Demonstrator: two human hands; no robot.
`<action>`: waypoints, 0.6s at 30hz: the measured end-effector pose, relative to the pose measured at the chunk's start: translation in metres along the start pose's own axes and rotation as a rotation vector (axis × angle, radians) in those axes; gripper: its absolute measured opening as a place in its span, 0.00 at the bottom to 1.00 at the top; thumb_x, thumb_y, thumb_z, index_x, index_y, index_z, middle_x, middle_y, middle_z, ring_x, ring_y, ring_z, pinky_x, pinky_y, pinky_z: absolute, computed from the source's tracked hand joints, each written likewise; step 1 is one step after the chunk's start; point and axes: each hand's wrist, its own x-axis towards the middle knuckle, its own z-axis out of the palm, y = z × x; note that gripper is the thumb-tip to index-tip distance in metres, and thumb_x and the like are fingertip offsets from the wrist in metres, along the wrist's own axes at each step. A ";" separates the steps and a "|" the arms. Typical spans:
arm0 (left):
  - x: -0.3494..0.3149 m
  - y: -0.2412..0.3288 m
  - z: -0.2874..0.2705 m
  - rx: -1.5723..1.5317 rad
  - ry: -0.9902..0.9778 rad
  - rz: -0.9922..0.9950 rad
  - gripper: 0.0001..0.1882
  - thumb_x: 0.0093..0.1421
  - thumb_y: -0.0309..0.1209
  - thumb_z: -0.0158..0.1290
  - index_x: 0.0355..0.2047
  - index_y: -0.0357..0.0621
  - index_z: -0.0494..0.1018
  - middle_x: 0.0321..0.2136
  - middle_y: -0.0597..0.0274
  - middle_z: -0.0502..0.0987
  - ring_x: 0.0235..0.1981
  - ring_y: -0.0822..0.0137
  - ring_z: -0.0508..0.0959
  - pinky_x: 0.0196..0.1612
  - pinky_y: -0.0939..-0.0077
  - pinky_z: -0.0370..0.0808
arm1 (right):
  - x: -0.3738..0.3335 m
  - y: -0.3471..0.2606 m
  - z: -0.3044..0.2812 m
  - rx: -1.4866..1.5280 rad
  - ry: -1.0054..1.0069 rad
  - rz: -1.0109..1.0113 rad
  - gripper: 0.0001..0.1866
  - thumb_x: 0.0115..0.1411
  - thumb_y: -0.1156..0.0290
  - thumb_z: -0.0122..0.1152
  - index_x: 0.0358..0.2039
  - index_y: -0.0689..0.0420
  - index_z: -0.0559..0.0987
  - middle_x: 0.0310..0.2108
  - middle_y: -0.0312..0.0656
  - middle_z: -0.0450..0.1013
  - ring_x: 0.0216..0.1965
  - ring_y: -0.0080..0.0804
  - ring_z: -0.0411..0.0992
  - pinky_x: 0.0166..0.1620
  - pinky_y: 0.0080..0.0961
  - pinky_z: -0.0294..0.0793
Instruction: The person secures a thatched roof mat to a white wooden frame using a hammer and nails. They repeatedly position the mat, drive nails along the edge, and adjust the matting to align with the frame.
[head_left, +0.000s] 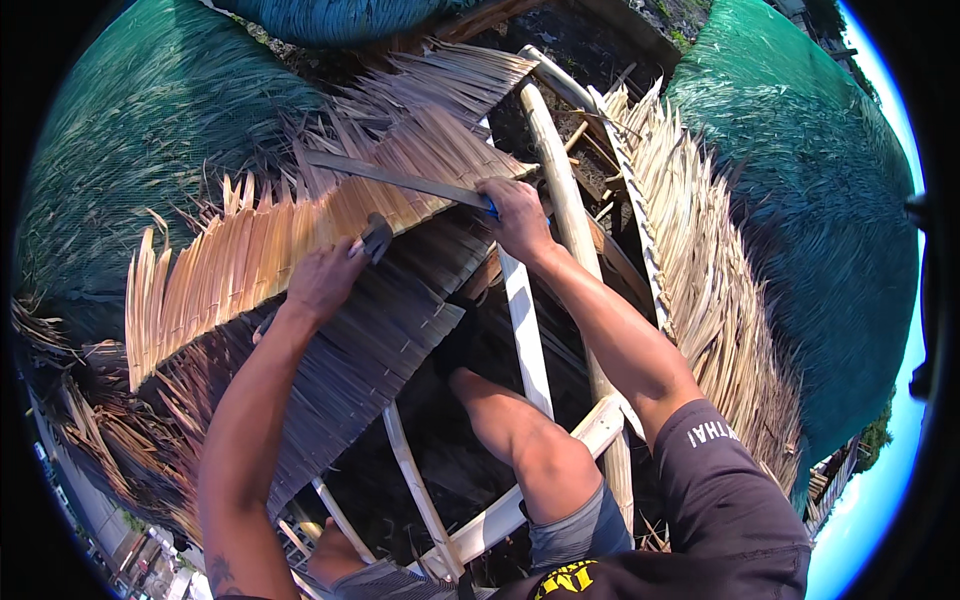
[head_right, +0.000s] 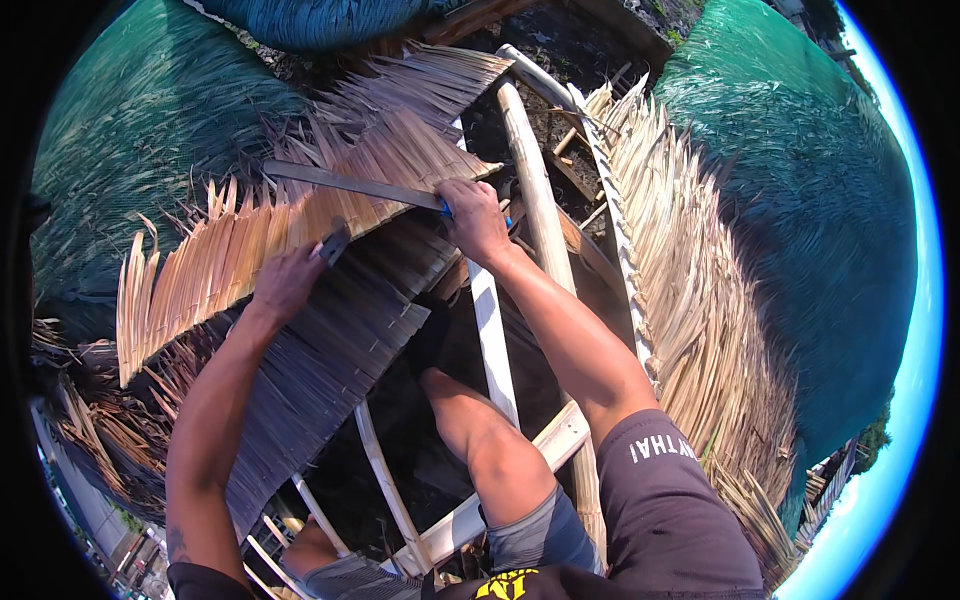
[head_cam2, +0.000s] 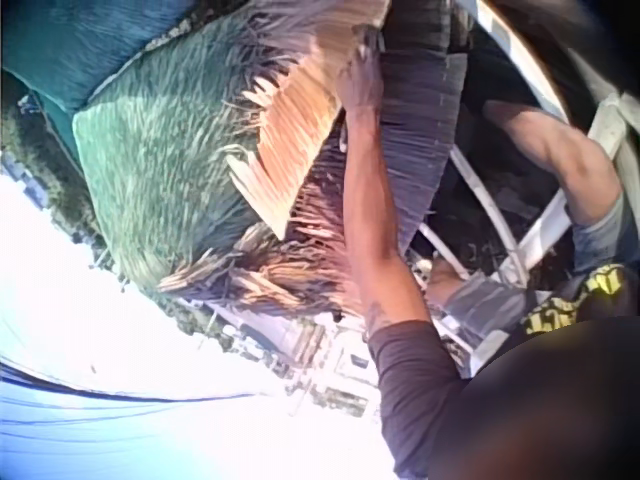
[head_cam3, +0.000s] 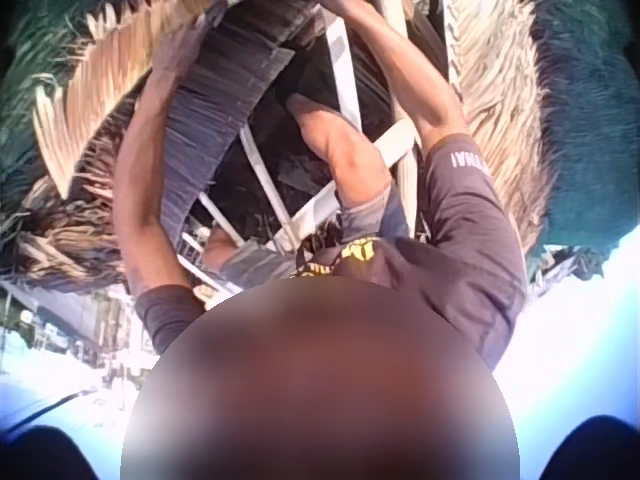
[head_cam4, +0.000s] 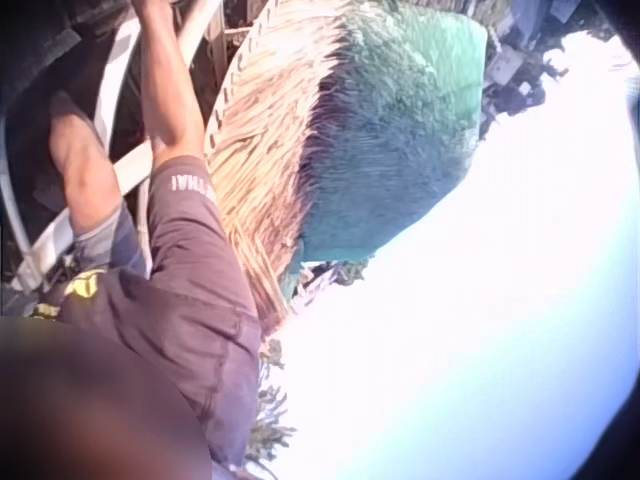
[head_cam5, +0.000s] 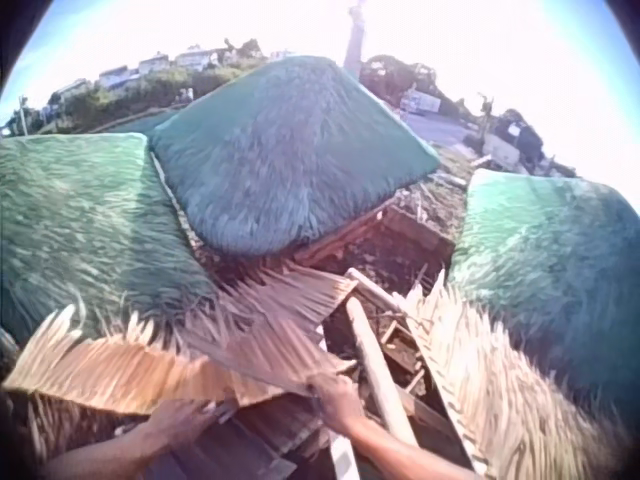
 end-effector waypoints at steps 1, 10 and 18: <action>0.006 0.001 -0.002 0.011 0.029 -0.009 0.12 0.62 0.25 0.48 0.46 0.48 0.73 0.40 0.55 0.75 0.36 0.53 0.82 0.39 0.59 0.79 | -0.013 -0.001 -0.017 0.028 0.055 0.062 0.13 0.55 0.76 0.62 0.42 0.56 0.76 0.40 0.47 0.78 0.45 0.49 0.76 0.46 0.44 0.73; 0.064 0.053 -0.046 0.060 0.130 -0.023 0.08 0.65 0.26 0.47 0.43 0.43 0.72 0.38 0.53 0.71 0.34 0.54 0.81 0.34 0.61 0.82 | -0.164 0.065 -0.184 -0.391 -0.327 0.969 0.17 0.63 0.68 0.55 0.52 0.55 0.72 0.40 0.57 0.79 0.44 0.59 0.77 0.48 0.53 0.76; 0.095 0.174 -0.015 -0.035 -0.059 0.093 0.05 0.66 0.28 0.46 0.41 0.43 0.70 0.39 0.52 0.70 0.34 0.53 0.82 0.32 0.59 0.83 | -0.179 0.139 -0.172 -0.464 -0.505 0.749 0.14 0.62 0.69 0.50 0.48 0.52 0.75 0.36 0.52 0.80 0.42 0.52 0.80 0.44 0.49 0.78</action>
